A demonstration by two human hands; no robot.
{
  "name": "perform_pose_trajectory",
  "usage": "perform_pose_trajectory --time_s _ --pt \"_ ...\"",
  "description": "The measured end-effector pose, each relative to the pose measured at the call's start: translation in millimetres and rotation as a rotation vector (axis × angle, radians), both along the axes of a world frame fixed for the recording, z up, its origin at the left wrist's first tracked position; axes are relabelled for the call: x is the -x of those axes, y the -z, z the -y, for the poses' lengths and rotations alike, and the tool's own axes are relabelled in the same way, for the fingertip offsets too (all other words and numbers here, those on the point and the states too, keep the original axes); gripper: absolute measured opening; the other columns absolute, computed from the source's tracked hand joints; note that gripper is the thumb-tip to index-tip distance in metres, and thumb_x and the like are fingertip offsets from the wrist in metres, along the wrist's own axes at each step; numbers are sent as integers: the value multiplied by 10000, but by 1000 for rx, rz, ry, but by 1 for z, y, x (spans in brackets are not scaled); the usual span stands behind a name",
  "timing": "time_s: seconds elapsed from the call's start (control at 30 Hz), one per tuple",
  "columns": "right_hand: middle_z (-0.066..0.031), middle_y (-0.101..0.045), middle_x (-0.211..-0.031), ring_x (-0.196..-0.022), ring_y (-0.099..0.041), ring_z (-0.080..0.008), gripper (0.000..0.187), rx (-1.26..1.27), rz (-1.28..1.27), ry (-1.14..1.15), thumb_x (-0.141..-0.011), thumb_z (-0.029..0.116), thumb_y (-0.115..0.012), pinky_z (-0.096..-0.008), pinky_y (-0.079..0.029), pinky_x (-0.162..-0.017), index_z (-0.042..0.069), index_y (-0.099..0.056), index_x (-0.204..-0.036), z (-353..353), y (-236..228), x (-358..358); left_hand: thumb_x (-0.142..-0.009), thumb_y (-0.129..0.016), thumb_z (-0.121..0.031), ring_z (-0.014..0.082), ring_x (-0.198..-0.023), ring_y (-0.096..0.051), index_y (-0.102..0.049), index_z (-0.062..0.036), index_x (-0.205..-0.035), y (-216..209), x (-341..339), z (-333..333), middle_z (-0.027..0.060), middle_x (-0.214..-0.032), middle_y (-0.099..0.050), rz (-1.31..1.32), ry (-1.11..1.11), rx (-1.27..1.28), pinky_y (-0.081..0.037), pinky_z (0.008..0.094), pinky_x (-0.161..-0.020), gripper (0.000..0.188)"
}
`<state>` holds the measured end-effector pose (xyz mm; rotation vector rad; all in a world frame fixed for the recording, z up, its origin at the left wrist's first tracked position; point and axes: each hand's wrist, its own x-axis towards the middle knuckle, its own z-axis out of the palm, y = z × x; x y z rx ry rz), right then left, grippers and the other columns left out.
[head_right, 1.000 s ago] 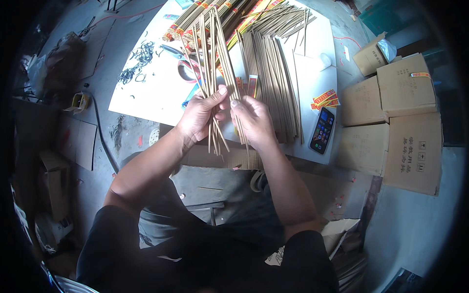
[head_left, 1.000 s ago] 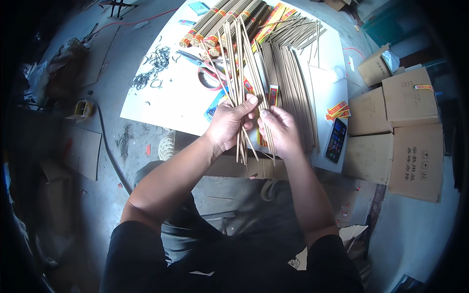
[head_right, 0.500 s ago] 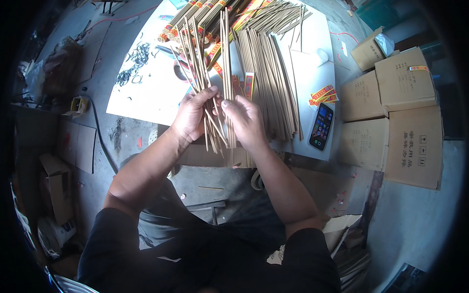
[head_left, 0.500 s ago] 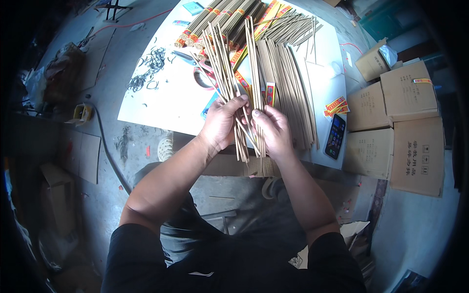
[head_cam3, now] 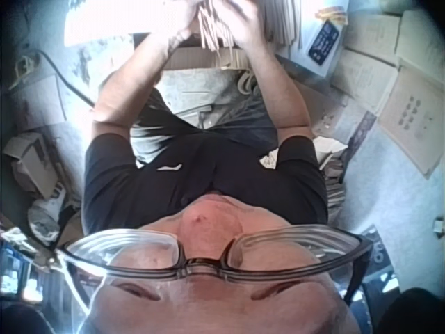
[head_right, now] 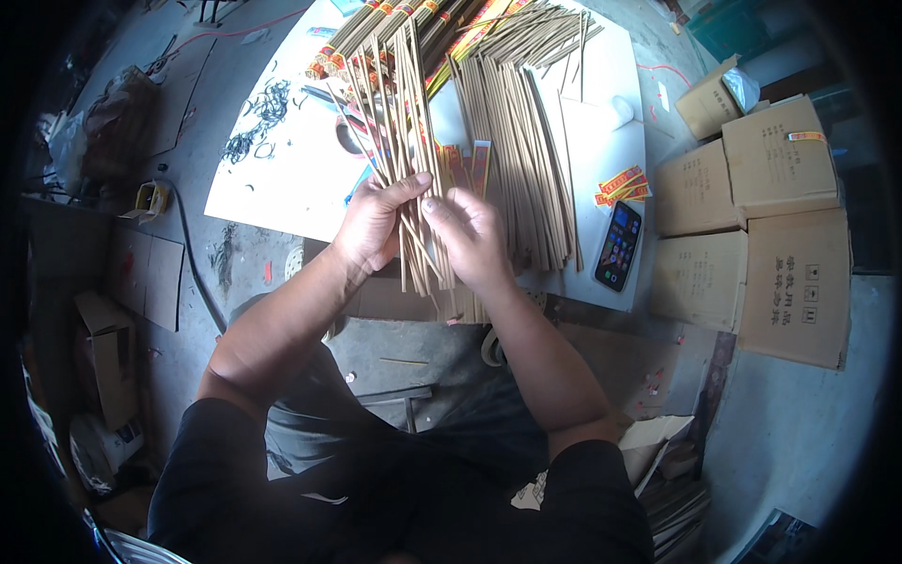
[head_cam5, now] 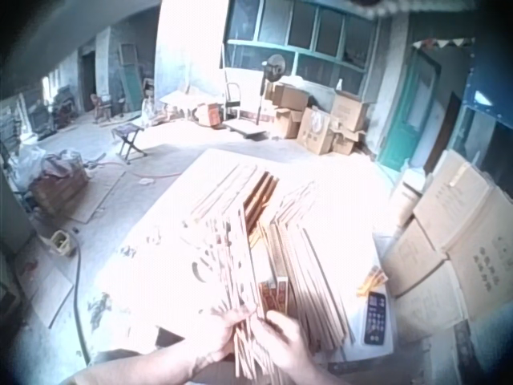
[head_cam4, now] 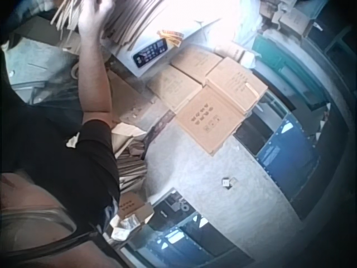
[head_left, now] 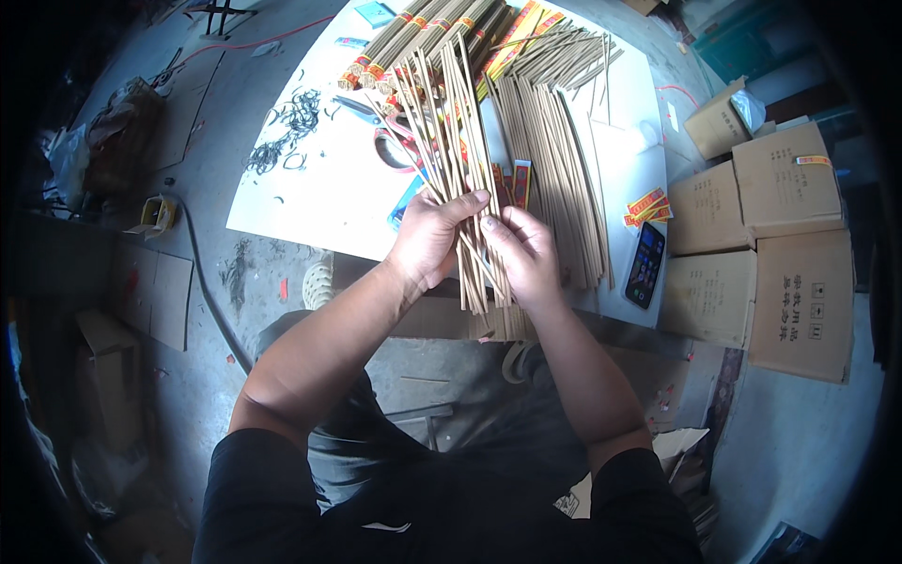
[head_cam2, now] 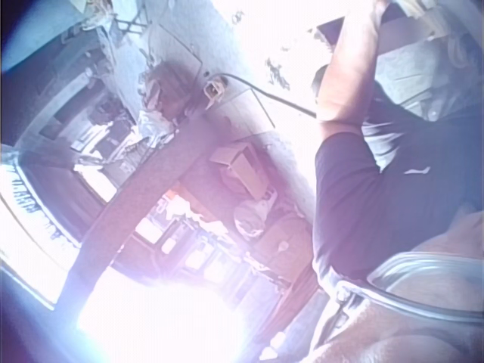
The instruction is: The person sits on the floor and assembles incense sticks by wrapping a red and gold paper strip around a bundle of sticks. They use scissors to trim the excess paper and a tape dispenser to secure the wrapping. The person then places the finished bundle on the table and repeats the process with another bundle.
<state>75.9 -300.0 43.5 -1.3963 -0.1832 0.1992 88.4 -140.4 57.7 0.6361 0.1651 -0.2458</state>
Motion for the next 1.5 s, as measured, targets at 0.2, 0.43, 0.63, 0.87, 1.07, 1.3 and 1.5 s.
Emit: perform_pose_trajectory --time_s 0.2,0.43,0.63,0.87,1.07,1.3,1.5 --pt "62 -627 -839 -745 -510 12 119 -36 -48 -20 -1047 122 -651 -188 -399 -639 32 -651 -968 7 -4 1 -944 -681 24 205 -907 -731 -666 15 -1171 -5 2 -1 107 -1053 -734 -54 -22 4 -619 356 -822 227" --pt "60 -637 -872 -776 -524 5 104 -39 -42 -58 -1049 114 -653 -194 -410 -676 21 -668 -1005 4 -9 0 -934 -686 19 197 -843 -729 -668 6 -1118 -3 2 -2 99 -982 -732 -39 33 20 -627 354 -776 186" --pt "66 -615 -839 -756 -504 8 131 -29 -30 -49 -1052 135 -657 -196 -405 -658 29 -662 -975 1 -11 1 -946 -703 9 182 -870 -722 -669 -6 -1146 0 2 -4 82 -1007 -731 9 26 4 -621 347 -794 204" --pt "82 -581 -777 -702 -481 16 169 -72 -99 -61 -1055 155 -657 -188 -376 -609 56 -639 -919 7 -10 1 -948 -679 -28 202 -837 -721 -661 13 -1118 2 0 -8 93 -941 -704 -88 36 -32 -628 345 -780 175" --pt "77 -611 -852 -754 -507 17 97 -80 -76 -54 -1047 118 -670 -185 -405 -649 21 -664 -1042 2 -14 3 -956 -689 -21 180 -827 -716 -662 5 -1112 -2 2 -4 87 -961 -724 -23 64 3 -624 334 -759 160" --pt "75 -592 -803 -741 -485 7 162 38 6 -46 -1050 143 -676 -212 -397 -626 15 -644 -957 5 -13 3 -945 -755 -32 171 -850 -712 -641 -20 -1159 1 0 0 62 -978 -717 -9 35 26 -621 329 -764 243" --pt "-32 -591 -673 -662 -500 -36 252 332 230 70 -987 156 -743 -292 -425 -554 1 -596 -853 1 -1 0 -929 -744 32 182 -845 -729 -649 -14 -1153 -2 2 1 82 -979 -728 33 26 -16 -627 330 -733 247"
